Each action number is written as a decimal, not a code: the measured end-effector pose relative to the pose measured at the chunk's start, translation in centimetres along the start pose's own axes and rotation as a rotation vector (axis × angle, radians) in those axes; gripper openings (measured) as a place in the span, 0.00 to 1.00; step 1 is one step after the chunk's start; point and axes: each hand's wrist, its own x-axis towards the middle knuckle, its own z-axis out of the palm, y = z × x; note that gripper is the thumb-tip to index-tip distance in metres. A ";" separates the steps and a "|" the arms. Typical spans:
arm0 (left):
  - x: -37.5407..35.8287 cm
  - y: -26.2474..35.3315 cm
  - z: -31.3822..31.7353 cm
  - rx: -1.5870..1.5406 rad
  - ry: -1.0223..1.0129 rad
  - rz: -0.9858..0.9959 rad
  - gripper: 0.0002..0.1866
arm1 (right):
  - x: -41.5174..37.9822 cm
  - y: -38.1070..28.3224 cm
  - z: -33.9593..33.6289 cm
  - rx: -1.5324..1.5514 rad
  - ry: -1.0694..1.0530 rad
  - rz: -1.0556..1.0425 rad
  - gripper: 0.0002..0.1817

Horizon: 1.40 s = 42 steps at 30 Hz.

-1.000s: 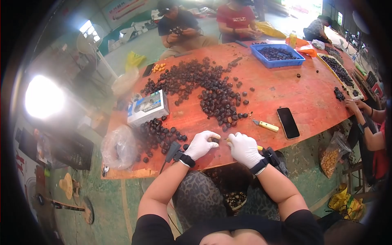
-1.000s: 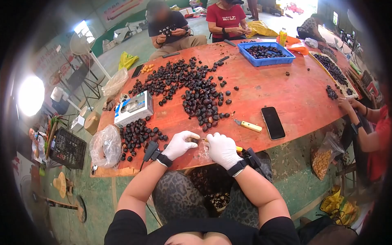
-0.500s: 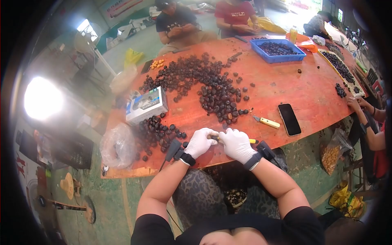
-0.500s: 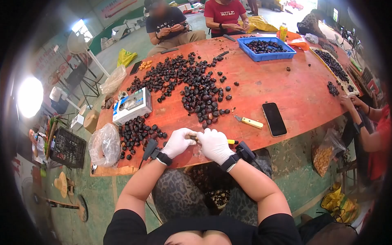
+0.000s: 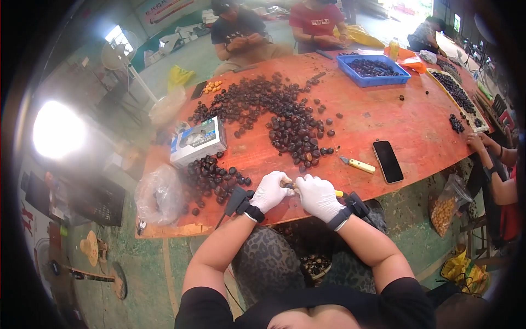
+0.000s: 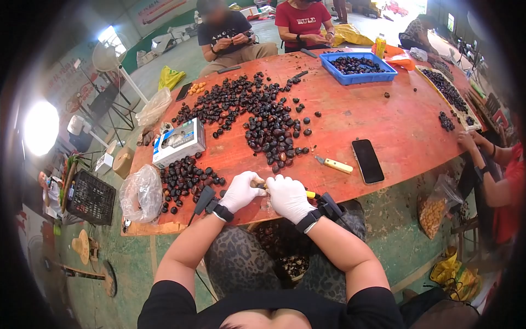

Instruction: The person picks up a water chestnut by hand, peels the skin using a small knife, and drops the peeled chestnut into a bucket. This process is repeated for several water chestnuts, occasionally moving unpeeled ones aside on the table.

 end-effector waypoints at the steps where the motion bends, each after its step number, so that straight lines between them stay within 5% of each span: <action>1: 0.0 0.0 0.0 -0.003 -0.001 0.002 0.16 | 0.0 0.1 0.1 0.010 -0.019 0.003 0.07; 9: -0.8 0.0 -1.2 0.082 0.030 0.050 0.15 | -1.0 0.7 -0.9 0.019 -0.093 0.045 0.06; 12: -1.9 -1.4 -3.0 0.576 0.135 0.123 0.05 | -1.5 1.9 -1.7 0.017 -0.050 0.169 0.07; 14: -2.3 -0.5 -4.0 0.743 0.124 0.008 0.08 | -1.7 3.3 -1.7 0.030 -0.019 0.218 0.09; 15: -1.8 -0.3 -4.3 0.752 0.077 -0.059 0.19 | -1.6 3.8 -1.7 0.026 -0.030 0.240 0.09; 18: 0.0 2.1 -3.1 0.451 0.229 0.213 0.20 | -1.4 4.1 -1.5 0.021 -0.055 0.269 0.09; 20: 1.9 3.5 -1.3 0.235 0.119 0.161 0.22 | -1.4 4.1 -1.4 0.021 -0.058 0.274 0.09; 27: 3.4 3.0 1.7 0.199 0.073 0.140 0.11 | -1.4 4.1 -1.6 0.002 -0.057 0.276 0.09; 30: 2.0 1.3 0.9 -0.186 0.025 0.099 0.13 | -1.6 3.9 -1.5 0.019 -0.034 0.266 0.09; 31: 1.7 0.8 0.6 -0.461 -0.061 -0.058 0.16 | -1.5 3.8 -1.6 0.025 -0.021 0.261 0.09; 42: -0.3 0.2 0.2 -0.057 -0.032 0.077 0.14 | -0.9 0.8 -0.8 0.060 -0.013 0.042 0.07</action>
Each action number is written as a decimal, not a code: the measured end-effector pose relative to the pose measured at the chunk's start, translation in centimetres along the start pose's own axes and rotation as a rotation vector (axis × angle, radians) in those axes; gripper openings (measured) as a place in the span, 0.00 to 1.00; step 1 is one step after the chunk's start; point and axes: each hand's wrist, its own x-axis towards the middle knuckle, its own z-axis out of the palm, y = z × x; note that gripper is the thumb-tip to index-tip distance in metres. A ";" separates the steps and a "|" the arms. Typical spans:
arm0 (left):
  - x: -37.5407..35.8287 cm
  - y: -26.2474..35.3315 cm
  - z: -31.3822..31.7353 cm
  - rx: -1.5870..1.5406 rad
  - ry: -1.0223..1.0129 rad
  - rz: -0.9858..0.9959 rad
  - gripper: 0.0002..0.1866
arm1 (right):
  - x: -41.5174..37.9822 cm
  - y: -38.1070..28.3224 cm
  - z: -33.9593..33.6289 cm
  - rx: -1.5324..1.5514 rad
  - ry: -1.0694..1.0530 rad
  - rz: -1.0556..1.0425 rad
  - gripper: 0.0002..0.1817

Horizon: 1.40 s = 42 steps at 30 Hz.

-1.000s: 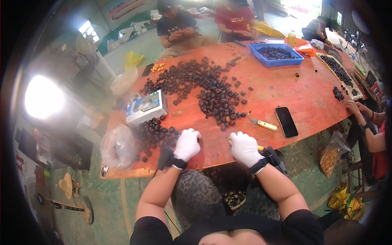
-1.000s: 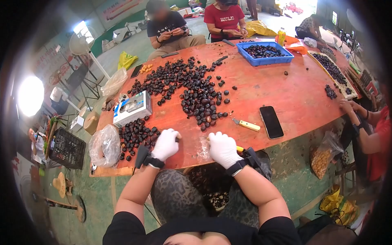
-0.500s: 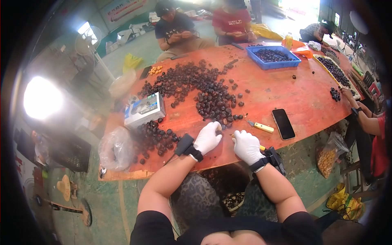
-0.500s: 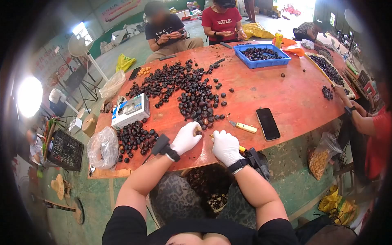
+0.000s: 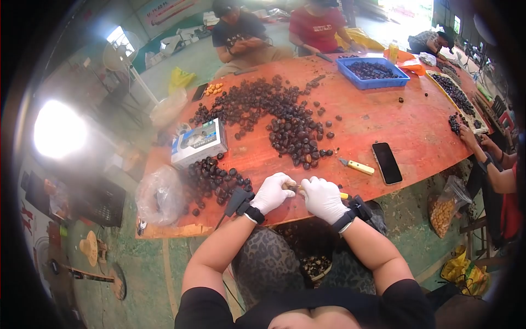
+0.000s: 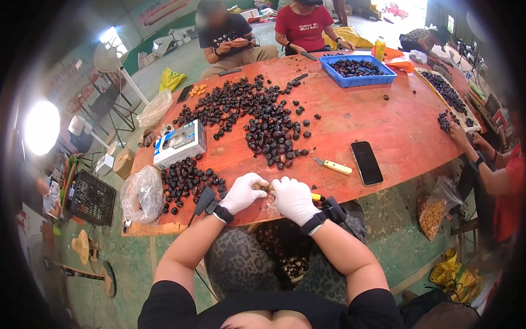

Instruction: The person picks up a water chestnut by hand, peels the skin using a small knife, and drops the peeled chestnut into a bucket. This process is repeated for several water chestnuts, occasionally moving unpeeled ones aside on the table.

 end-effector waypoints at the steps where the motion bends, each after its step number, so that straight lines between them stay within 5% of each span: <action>1: 0.0 0.0 0.0 -0.024 0.004 -0.010 0.14 | 0.1 -0.2 0.1 0.004 0.005 -0.010 0.07; 30: -0.5 1.4 -0.5 0.001 0.030 -0.084 0.13 | -0.6 -0.1 -0.2 -0.072 -0.105 -0.008 0.06; 33: -1.2 -0.4 -1.7 0.335 0.179 0.081 0.07 | -0.9 0.4 -0.4 -0.016 -0.064 0.037 0.06; 36: -1.6 -1.8 -3.4 0.735 0.317 -0.029 0.07 | -1.3 0.8 -0.7 0.025 -0.036 0.073 0.08; 39: -1.3 -1.3 -4.4 0.914 0.167 -0.197 0.08 | -1.2 1.1 -1.0 0.038 -0.043 0.090 0.09; 42: 0.4 0.9 -3.6 0.805 0.261 -0.030 0.12 | -1.1 1.1 -1.0 0.049 -0.043 0.109 0.09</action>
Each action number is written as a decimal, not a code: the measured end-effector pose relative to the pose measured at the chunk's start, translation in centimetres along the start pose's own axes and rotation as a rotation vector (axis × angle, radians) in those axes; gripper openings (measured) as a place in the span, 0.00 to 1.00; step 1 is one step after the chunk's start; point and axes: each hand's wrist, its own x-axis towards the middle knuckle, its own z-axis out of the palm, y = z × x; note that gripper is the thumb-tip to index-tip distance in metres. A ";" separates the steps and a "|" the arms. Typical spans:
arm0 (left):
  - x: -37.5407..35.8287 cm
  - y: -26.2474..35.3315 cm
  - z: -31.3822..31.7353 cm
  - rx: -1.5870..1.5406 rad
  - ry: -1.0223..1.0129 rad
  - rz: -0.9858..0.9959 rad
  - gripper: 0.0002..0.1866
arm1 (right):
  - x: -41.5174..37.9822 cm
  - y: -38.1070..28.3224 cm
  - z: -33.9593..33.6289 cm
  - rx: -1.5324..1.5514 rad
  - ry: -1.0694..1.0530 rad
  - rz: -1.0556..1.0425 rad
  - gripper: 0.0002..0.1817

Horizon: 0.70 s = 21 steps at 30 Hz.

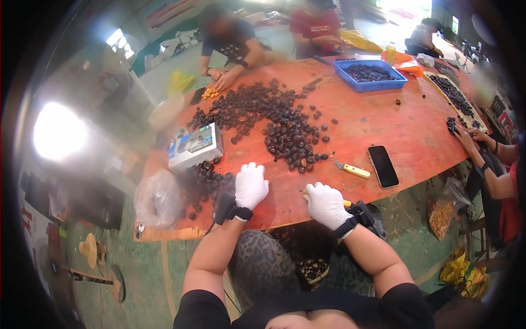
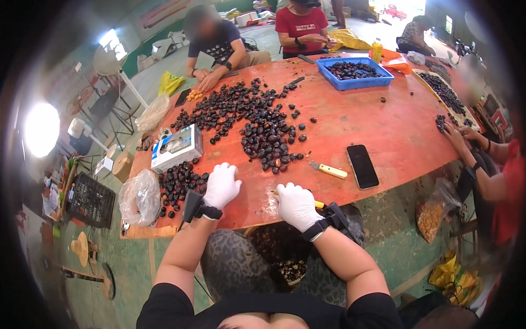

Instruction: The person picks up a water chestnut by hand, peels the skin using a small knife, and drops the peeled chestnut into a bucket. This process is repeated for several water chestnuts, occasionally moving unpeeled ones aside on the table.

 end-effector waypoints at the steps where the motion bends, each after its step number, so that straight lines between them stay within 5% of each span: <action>1: 0.6 1.0 0.1 -0.154 0.045 0.064 0.15 | 0.1 -0.1 -0.4 0.001 0.028 0.012 0.10; 8: 1.1 3.6 3.5 -0.467 0.019 0.145 0.15 | -0.6 10.1 -8.2 0.021 0.381 0.481 0.29; 11: 0.6 2.8 4.0 -0.649 -0.034 -0.007 0.14 | -1.9 14.3 -9.9 -0.087 0.194 0.676 0.45; 15: 0.8 2.6 5.0 -0.641 0.013 0.030 0.15 | -1.6 15.6 -10.0 -0.111 0.063 0.646 0.48; 21: 1.7 4.0 4.2 -0.527 0.043 0.032 0.24 | -0.3 17.0 -8.5 -0.140 0.017 0.649 0.39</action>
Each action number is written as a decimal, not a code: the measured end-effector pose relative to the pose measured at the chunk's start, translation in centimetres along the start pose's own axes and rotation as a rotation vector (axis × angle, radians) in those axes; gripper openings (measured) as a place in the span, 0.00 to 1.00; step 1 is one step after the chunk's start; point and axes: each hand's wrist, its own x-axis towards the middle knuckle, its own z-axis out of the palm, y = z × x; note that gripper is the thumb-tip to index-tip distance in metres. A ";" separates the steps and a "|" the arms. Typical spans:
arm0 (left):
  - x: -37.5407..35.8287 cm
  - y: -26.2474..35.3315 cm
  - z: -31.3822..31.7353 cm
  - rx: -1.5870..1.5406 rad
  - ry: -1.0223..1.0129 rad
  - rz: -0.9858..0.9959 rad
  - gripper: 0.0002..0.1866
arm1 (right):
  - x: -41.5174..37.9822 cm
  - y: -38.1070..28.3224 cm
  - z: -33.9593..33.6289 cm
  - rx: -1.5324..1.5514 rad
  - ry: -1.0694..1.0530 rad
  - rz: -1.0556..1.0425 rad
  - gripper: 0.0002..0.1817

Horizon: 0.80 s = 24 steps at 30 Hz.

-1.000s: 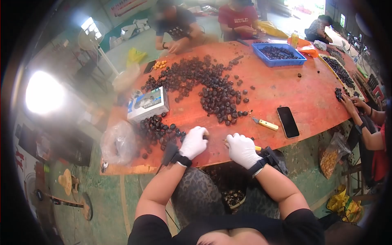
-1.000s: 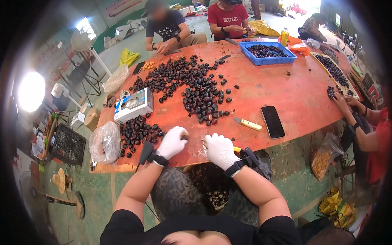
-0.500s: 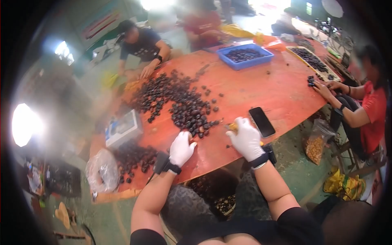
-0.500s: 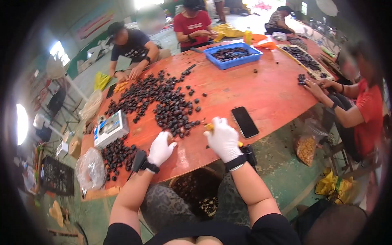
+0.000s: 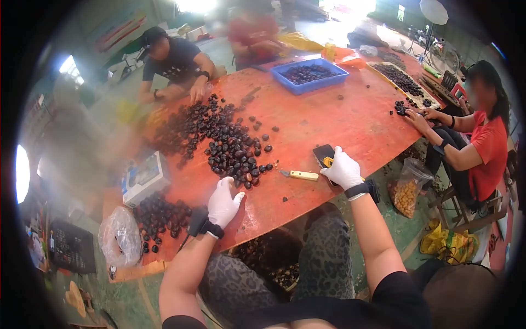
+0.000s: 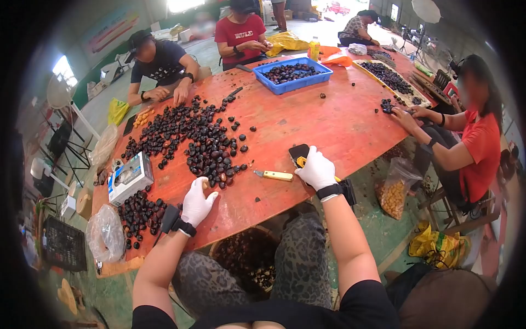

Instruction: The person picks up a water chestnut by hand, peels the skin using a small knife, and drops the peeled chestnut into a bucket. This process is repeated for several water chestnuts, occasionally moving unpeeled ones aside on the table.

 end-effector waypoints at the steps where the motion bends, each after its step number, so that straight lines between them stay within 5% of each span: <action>1: 0.3 0.4 0.0 0.009 -0.004 -0.007 0.25 | 0.1 -0.1 0.2 -0.001 0.001 0.004 0.39; 18: 1.3 1.6 0.9 0.074 -0.063 -0.072 0.22 | 0.9 0.0 0.0 0.082 -0.054 0.112 0.43; 24: 1.3 0.8 1.5 0.054 -0.022 -0.052 0.20 | -3.3 -3.2 -1.9 0.189 0.105 -0.136 0.36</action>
